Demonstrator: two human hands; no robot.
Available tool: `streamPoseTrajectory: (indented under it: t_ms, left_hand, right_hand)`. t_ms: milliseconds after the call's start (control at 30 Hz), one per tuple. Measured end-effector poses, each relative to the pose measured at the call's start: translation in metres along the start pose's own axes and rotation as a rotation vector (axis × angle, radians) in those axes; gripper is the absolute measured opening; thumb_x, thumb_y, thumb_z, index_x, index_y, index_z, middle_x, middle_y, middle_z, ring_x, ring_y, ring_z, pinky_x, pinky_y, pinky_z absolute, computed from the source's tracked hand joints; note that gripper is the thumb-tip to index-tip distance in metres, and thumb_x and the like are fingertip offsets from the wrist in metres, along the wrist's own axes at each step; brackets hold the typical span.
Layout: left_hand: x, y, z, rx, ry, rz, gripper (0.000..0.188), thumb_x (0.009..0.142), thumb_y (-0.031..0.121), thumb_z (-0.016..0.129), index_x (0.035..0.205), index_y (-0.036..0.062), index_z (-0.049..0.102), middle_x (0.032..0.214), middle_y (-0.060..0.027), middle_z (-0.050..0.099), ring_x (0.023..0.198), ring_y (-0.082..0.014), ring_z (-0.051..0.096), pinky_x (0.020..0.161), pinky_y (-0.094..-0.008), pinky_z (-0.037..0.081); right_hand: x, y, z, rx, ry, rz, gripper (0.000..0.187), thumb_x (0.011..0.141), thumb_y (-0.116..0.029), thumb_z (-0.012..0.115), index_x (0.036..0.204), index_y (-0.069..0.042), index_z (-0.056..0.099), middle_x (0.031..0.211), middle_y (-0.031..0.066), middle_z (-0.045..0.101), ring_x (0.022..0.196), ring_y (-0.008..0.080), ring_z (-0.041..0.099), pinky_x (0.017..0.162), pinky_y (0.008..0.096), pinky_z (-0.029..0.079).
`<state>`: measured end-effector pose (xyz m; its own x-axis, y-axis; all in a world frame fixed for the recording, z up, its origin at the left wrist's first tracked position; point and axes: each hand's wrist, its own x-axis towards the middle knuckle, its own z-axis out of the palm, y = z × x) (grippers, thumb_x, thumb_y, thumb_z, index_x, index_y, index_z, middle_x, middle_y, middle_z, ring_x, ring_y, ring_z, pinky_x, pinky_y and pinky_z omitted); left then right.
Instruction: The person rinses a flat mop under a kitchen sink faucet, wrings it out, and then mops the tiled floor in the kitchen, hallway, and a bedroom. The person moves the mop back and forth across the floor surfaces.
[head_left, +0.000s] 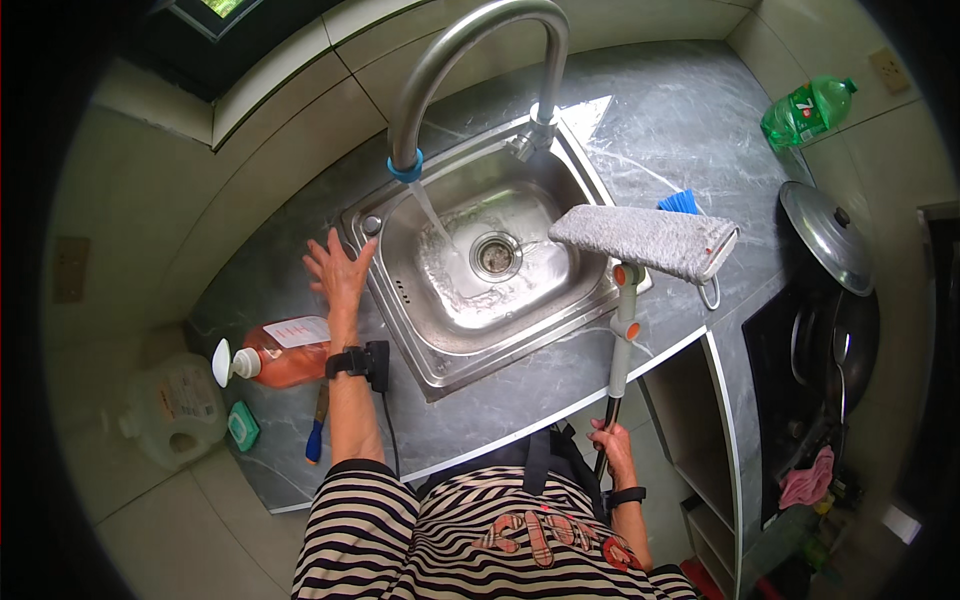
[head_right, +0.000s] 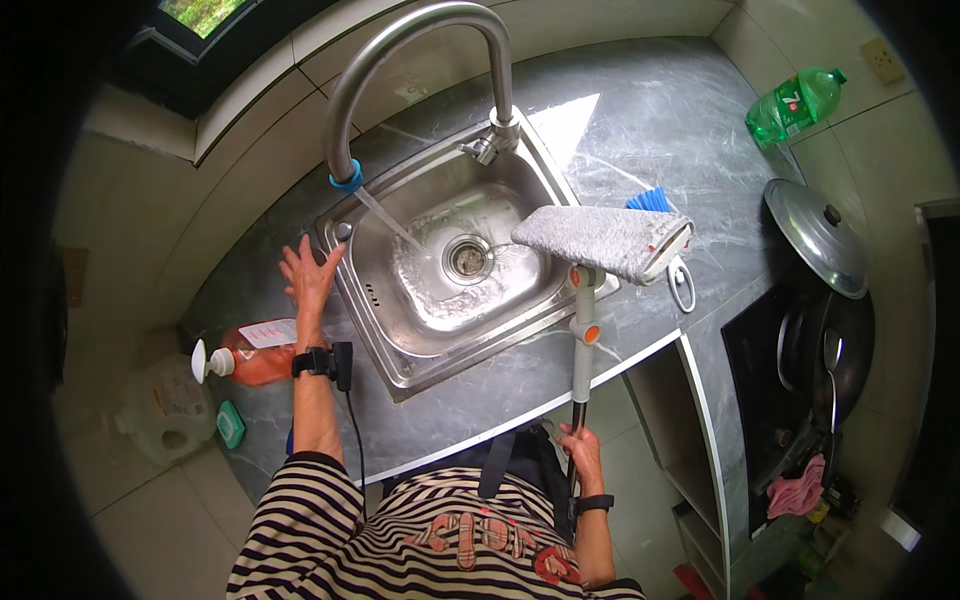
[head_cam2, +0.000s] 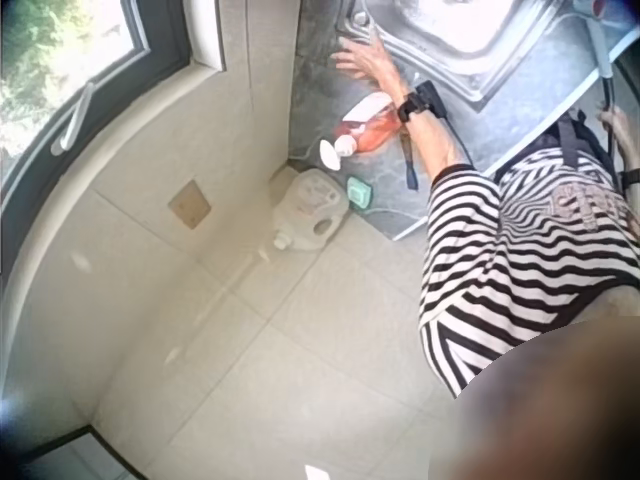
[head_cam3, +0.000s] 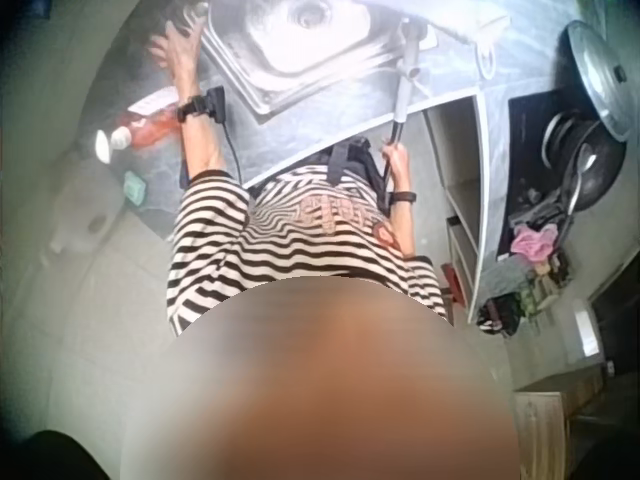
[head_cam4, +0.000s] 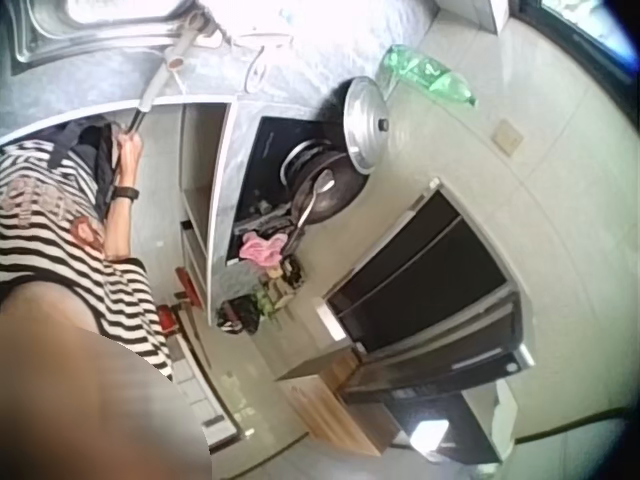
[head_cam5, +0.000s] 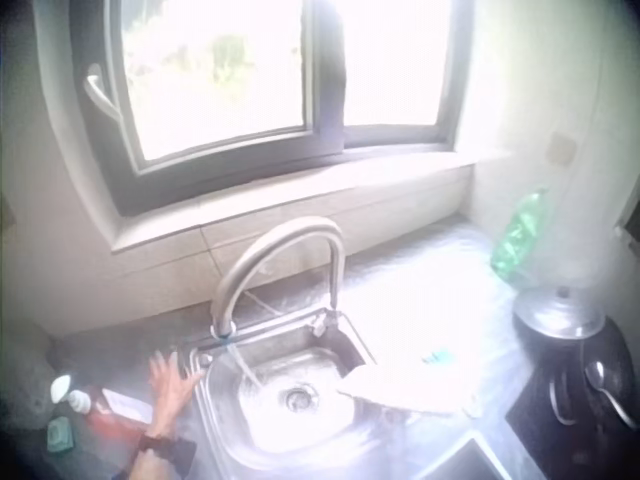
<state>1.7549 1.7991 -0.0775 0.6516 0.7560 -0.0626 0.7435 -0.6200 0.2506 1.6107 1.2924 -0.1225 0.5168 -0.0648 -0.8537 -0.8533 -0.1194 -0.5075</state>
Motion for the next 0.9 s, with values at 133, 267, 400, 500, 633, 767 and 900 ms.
streamPoseTrajectory:
  t_ms: [133,267,400,500,633,767,900]
  left_hand:
    - [-0.003,-0.021,0.014,-0.032,-0.020,0.005,0.080,0.068,0.042,0.074,0.137,0.0206,0.039,0.145,-0.0219,0.025,0.133,-0.0437,0.022,0.092,-0.0701,0.030]
    - [-0.007,-0.021,0.005,-0.037,0.004,0.184,0.070,0.062,0.028,0.074,0.127,0.0202,0.049,0.128,-0.0164,0.043,0.119,-0.0380,0.038,0.092,-0.0556,0.040]
    - [-0.046,0.029,0.014,-0.295,-0.237,0.602,0.068,0.055,0.021,0.074,0.119,0.0111,0.055,0.120,-0.0164,0.049,0.112,-0.0365,0.044,0.090,-0.0429,0.043]
    - [-0.086,0.087,0.037,-0.329,-0.394,0.738,0.075,0.050,0.019,0.077,0.120,0.0067,0.052,0.117,-0.0159,0.049,0.108,-0.0361,0.045,0.088,-0.0437,0.044]
    - [-0.075,0.119,0.102,-0.134,-0.569,0.644,0.072,0.053,0.020,0.081,0.117,0.0070,0.052,0.118,-0.0132,0.047,0.112,-0.0330,0.044,0.086,-0.0497,0.047]
    - [-0.059,0.128,0.155,0.013,-0.560,0.535,0.071,0.056,0.019,0.082,0.119,0.0082,0.051,0.121,-0.0122,0.045,0.116,-0.0327,0.042,0.086,-0.0547,0.046]
    - [-0.062,0.131,0.185,0.050,-0.484,0.523,0.079,0.054,0.019,0.084,0.123,0.0089,0.047,0.122,-0.0115,0.045,0.117,-0.0336,0.041,0.085,-0.0547,0.046]
  right_hand:
    - [0.001,0.002,-0.001,0.004,-0.006,-0.007,0.035,0.065,-0.003,0.068,0.098,0.004,0.061,0.063,-0.0011,0.049,0.054,0.0094,0.044,0.051,0.0234,0.033]
    - [0.004,0.005,-0.003,-0.003,-0.009,0.009,0.034,0.065,-0.003,0.068,0.098,0.002,0.062,0.063,-0.0019,0.049,0.053,0.0087,0.044,0.051,0.0230,0.033]
    - [0.003,0.003,-0.002,-0.001,-0.006,0.012,0.033,0.065,-0.003,0.068,0.098,0.001,0.062,0.063,-0.0024,0.049,0.053,0.0082,0.043,0.050,0.0228,0.033]
    - [0.002,0.004,-0.001,0.018,0.010,0.015,0.032,0.066,-0.003,0.069,0.097,0.001,0.062,0.063,-0.0023,0.049,0.053,0.0080,0.044,0.050,0.0226,0.033]
    - [-0.001,0.000,0.002,0.013,0.021,0.017,0.031,0.066,-0.002,0.069,0.096,0.001,0.062,0.063,-0.0021,0.050,0.053,0.0079,0.044,0.050,0.0224,0.033]
    - [0.000,0.002,0.002,0.013,0.030,0.007,0.031,0.066,-0.002,0.069,0.096,0.002,0.063,0.063,-0.0022,0.049,0.054,0.0082,0.044,0.051,0.0226,0.033]
    - [-0.005,-0.002,0.003,0.005,0.035,0.035,0.031,0.066,-0.001,0.068,0.097,0.002,0.063,0.063,-0.0027,0.048,0.055,0.0083,0.043,0.052,0.0230,0.033]
